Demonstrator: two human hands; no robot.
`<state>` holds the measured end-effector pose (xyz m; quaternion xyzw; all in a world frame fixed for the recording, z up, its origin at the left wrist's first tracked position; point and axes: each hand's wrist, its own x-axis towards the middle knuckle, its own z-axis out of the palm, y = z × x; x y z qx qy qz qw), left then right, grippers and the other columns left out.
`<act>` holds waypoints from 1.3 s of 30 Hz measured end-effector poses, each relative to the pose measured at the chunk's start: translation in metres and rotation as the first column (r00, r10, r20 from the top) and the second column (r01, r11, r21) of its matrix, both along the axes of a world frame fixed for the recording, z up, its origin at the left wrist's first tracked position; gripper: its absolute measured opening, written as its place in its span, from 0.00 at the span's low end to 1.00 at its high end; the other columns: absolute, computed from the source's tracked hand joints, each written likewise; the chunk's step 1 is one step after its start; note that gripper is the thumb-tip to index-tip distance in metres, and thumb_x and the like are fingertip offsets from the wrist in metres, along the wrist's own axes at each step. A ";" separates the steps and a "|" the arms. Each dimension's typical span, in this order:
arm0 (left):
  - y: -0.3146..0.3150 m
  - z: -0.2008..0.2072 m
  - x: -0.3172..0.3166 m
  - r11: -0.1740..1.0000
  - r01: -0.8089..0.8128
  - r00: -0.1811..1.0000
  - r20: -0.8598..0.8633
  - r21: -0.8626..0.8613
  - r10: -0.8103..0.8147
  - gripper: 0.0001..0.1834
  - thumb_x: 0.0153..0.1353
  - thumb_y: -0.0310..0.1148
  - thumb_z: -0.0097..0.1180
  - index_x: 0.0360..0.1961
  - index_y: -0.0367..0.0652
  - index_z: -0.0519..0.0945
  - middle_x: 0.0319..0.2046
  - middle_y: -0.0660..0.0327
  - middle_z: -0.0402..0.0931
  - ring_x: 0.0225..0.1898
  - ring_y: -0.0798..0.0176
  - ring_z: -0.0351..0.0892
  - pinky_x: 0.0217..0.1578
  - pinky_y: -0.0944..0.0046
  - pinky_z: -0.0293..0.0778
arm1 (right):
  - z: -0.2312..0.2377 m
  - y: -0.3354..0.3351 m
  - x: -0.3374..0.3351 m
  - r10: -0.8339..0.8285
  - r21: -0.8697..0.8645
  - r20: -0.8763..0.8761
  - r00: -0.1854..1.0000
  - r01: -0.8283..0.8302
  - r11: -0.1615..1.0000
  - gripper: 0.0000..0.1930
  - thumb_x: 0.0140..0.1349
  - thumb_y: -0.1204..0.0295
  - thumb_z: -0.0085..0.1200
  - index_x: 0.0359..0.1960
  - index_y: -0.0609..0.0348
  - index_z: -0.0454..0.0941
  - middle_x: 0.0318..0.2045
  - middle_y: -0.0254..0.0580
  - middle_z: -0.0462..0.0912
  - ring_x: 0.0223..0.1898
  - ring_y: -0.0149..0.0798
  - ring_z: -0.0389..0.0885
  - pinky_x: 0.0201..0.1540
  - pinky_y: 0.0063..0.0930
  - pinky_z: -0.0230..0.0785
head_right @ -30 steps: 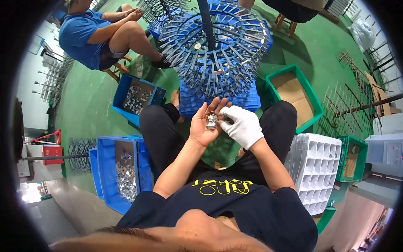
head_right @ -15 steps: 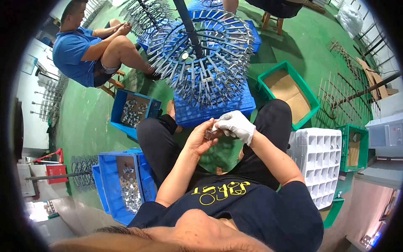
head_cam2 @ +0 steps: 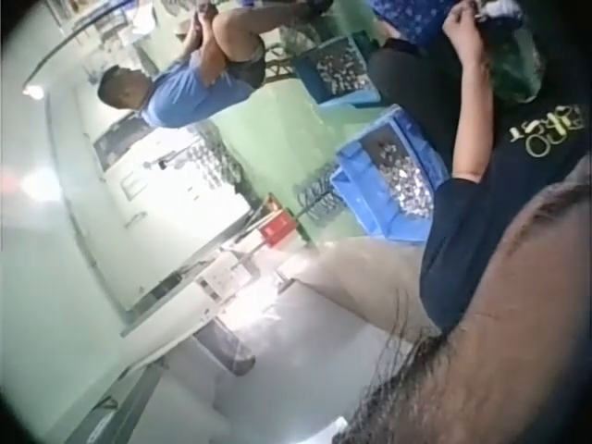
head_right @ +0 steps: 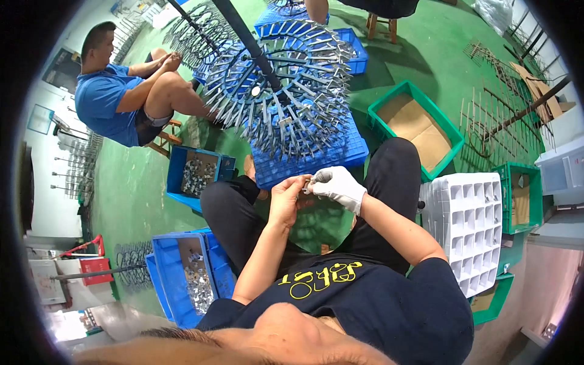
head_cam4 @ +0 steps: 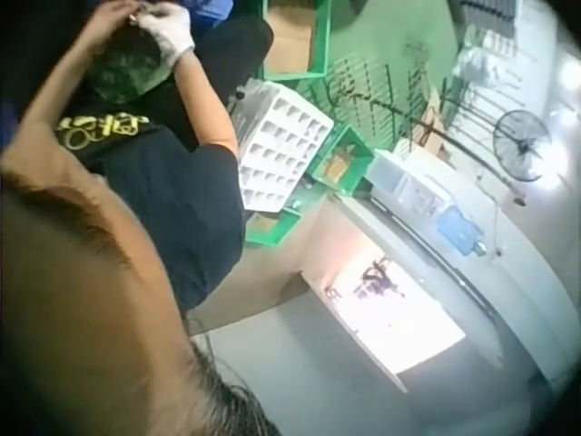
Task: Assembling small metal components onto a circular blue rack.
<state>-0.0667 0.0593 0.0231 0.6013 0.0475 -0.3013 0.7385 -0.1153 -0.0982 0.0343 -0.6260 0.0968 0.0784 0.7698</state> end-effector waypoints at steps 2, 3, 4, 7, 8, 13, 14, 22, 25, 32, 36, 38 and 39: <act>-0.002 -0.006 -0.003 0.997 -0.077 0.989 0.121 -0.029 0.080 0.11 0.62 0.36 0.56 0.41 0.40 0.82 0.34 0.61 0.81 0.31 0.68 0.79 0.29 0.71 0.76 | 0.002 0.002 0.000 -0.025 0.114 -0.099 0.995 0.037 0.993 0.06 0.53 0.72 0.62 0.30 0.60 0.80 0.21 0.31 0.78 0.20 0.20 0.68 0.21 0.11 0.56; -0.005 -0.005 -0.005 0.997 -0.077 0.989 0.122 -0.028 0.080 0.11 0.62 0.36 0.56 0.41 0.40 0.82 0.34 0.61 0.81 0.31 0.68 0.79 0.29 0.71 0.76 | 0.003 0.002 -0.001 -0.025 0.115 -0.098 0.995 0.036 0.993 0.06 0.53 0.72 0.62 0.30 0.60 0.80 0.21 0.31 0.78 0.20 0.20 0.68 0.21 0.11 0.56; -0.007 -0.003 -0.007 0.987 -0.118 0.991 0.045 -0.108 0.123 0.12 0.63 0.36 0.56 0.41 0.40 0.81 0.35 0.61 0.81 0.32 0.68 0.79 0.31 0.71 0.76 | 0.005 0.003 -0.002 -0.053 0.138 -0.101 0.993 0.067 0.988 0.06 0.53 0.72 0.61 0.31 0.60 0.80 0.22 0.31 0.79 0.21 0.20 0.69 0.21 0.11 0.56; -0.014 0.003 -0.011 0.907 -0.268 0.957 -0.201 -0.323 0.211 0.12 0.64 0.36 0.55 0.44 0.40 0.80 0.38 0.60 0.80 0.35 0.68 0.78 0.35 0.71 0.76 | 0.008 0.007 -0.005 -0.135 0.205 -0.113 0.984 0.156 0.966 0.06 0.54 0.73 0.61 0.33 0.60 0.80 0.23 0.31 0.80 0.22 0.20 0.70 0.23 0.10 0.59; -0.014 0.003 -0.011 0.908 -0.269 0.956 -0.201 -0.323 0.212 0.12 0.64 0.36 0.55 0.44 0.40 0.80 0.38 0.60 0.80 0.35 0.68 0.78 0.35 0.71 0.76 | 0.007 0.009 -0.006 -0.135 0.206 -0.113 0.984 0.156 0.966 0.06 0.54 0.73 0.61 0.33 0.60 0.80 0.23 0.31 0.80 0.22 0.20 0.70 0.23 0.10 0.59; -0.016 0.001 -0.011 0.870 -0.290 0.949 -0.236 -0.398 0.208 0.14 0.65 0.35 0.53 0.48 0.41 0.77 0.41 0.60 0.79 0.38 0.67 0.78 0.37 0.69 0.76 | -0.006 0.017 -0.007 -0.210 0.346 -0.142 0.967 0.247 0.905 0.07 0.54 0.76 0.61 0.35 0.60 0.81 0.24 0.32 0.80 0.22 0.20 0.70 0.23 0.09 0.60; -0.018 0.000 -0.013 0.888 -0.298 0.953 -0.165 -0.349 0.255 0.13 0.65 0.35 0.53 0.47 0.41 0.77 0.41 0.60 0.79 0.39 0.66 0.78 0.36 0.69 0.76 | -0.003 0.020 -0.008 -0.244 0.319 -0.135 0.960 0.275 0.907 0.07 0.54 0.76 0.61 0.35 0.60 0.80 0.24 0.32 0.80 0.22 0.21 0.71 0.23 0.09 0.61; -0.020 0.007 -0.013 0.793 -0.428 0.892 -0.345 -0.434 0.292 0.10 0.64 0.36 0.54 0.40 0.43 0.80 0.39 0.61 0.79 0.40 0.63 0.78 0.34 0.66 0.76 | -0.015 0.032 -0.014 -0.407 0.038 0.103 0.908 0.405 0.913 0.09 0.54 0.74 0.61 0.36 0.64 0.80 0.28 0.35 0.82 0.22 0.24 0.73 0.25 0.11 0.64; -0.005 -0.013 -0.003 0.701 -0.401 0.882 -0.456 -0.590 0.121 0.10 0.64 0.37 0.54 0.39 0.43 0.81 0.39 0.60 0.79 0.39 0.63 0.79 0.35 0.66 0.76 | -0.009 0.023 -0.012 -0.237 -0.013 0.096 0.967 0.239 0.971 0.08 0.54 0.73 0.60 0.35 0.63 0.79 0.27 0.35 0.82 0.22 0.23 0.72 0.24 0.11 0.62; 0.003 -0.033 0.011 0.597 -0.336 0.847 -0.511 -0.728 -0.146 0.09 0.63 0.34 0.54 0.40 0.42 0.80 0.40 0.57 0.79 0.39 0.61 0.79 0.39 0.63 0.77 | 0.001 0.008 -0.004 0.058 0.442 -0.175 0.983 0.026 0.897 0.06 0.56 0.71 0.59 0.34 0.59 0.78 0.19 0.31 0.76 0.17 0.20 0.66 0.18 0.10 0.53; -0.011 -0.013 0.008 0.693 -0.373 0.836 -0.548 -0.617 -0.039 0.10 0.61 0.32 0.56 0.43 0.42 0.79 0.41 0.57 0.79 0.40 0.62 0.78 0.39 0.64 0.76 | 0.010 0.003 -0.002 -0.021 0.485 -0.238 0.971 0.138 0.863 0.05 0.58 0.72 0.57 0.34 0.57 0.77 0.16 0.28 0.71 0.14 0.19 0.61 0.16 0.10 0.47; -0.015 -0.011 0.005 0.722 -0.384 0.832 -0.555 -0.575 -0.001 0.11 0.61 0.31 0.57 0.44 0.42 0.78 0.41 0.57 0.78 0.40 0.62 0.78 0.39 0.65 0.76 | 0.008 0.003 -0.003 -0.046 0.499 -0.258 0.965 0.174 0.849 0.04 0.59 0.72 0.56 0.34 0.57 0.76 0.15 0.27 0.69 0.13 0.19 0.59 0.16 0.11 0.45; -0.016 -0.012 0.002 0.740 -0.360 0.857 -0.515 -0.568 0.021 0.11 0.61 0.31 0.57 0.44 0.42 0.78 0.41 0.56 0.78 0.40 0.61 0.78 0.39 0.64 0.77 | 0.002 0.002 -0.003 -0.016 0.581 -0.270 0.963 0.176 0.795 0.04 0.59 0.72 0.55 0.34 0.57 0.76 0.15 0.27 0.68 0.13 0.19 0.58 0.15 0.11 0.45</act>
